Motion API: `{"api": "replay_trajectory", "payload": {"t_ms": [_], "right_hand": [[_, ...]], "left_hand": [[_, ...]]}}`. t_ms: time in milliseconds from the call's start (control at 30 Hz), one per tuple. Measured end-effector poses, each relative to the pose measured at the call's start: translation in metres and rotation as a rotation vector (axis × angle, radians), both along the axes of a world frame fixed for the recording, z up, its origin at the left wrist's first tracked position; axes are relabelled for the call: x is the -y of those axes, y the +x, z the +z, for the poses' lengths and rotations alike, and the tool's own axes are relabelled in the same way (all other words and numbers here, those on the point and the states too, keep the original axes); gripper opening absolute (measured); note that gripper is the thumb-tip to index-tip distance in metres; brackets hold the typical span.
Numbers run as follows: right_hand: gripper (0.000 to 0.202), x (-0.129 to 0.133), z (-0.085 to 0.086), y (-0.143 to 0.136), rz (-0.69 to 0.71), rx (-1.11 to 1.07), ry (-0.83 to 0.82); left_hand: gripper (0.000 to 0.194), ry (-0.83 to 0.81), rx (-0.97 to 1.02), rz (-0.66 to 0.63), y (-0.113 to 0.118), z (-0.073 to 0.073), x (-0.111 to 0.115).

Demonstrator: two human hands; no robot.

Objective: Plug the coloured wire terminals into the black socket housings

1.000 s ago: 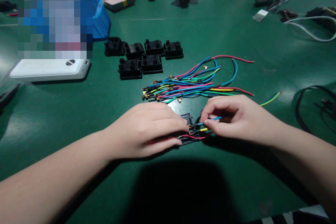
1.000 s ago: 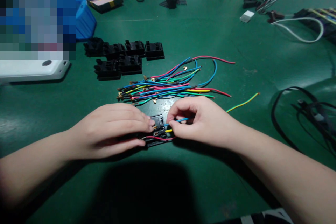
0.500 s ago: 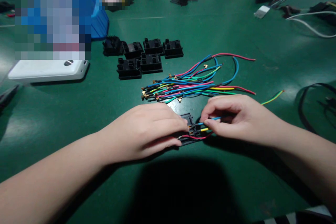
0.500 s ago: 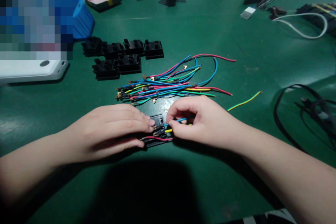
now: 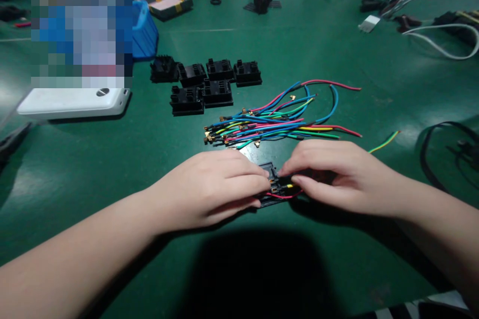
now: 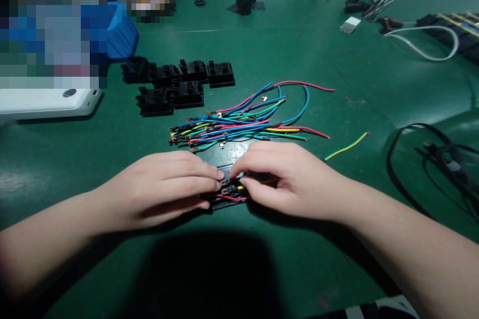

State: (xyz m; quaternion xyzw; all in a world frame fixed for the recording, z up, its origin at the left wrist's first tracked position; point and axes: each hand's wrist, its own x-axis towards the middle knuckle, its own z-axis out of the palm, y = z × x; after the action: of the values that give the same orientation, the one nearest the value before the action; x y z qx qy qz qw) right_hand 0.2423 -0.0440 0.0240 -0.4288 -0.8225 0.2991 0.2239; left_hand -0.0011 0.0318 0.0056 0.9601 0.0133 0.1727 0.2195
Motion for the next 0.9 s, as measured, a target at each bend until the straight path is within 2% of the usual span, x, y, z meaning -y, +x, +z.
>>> {"api": "replay_trajectory", "payload": {"t_ms": [100, 300, 500, 733, 900], "right_hand": [[0.027, 0.001, -0.001, 0.001, 0.102, 0.053, 0.073], [0.03, 0.002, -0.002, 0.002, 0.157, 0.155, 0.172], [0.03, 0.007, -0.003, -0.002, 0.161, 0.319, 0.348], [0.021, 0.009, -0.007, -0.011, 0.097, 0.197, 0.213], [0.018, 0.011, -0.004, -0.015, 0.083, 0.217, 0.212]], "left_hand": [[0.026, 0.014, 0.037, -0.007, 0.0, -0.003, 0.0], [0.022, -0.083, -0.09, 0.072, 0.001, 0.0, 0.0], [0.022, -0.107, -0.097, 0.063, 0.001, 0.001, 0.0], [0.022, -0.119, -0.088, 0.07, 0.001, 0.0, 0.0], [0.022, -0.124, -0.082, 0.066, 0.001, 0.0, 0.0]]}}
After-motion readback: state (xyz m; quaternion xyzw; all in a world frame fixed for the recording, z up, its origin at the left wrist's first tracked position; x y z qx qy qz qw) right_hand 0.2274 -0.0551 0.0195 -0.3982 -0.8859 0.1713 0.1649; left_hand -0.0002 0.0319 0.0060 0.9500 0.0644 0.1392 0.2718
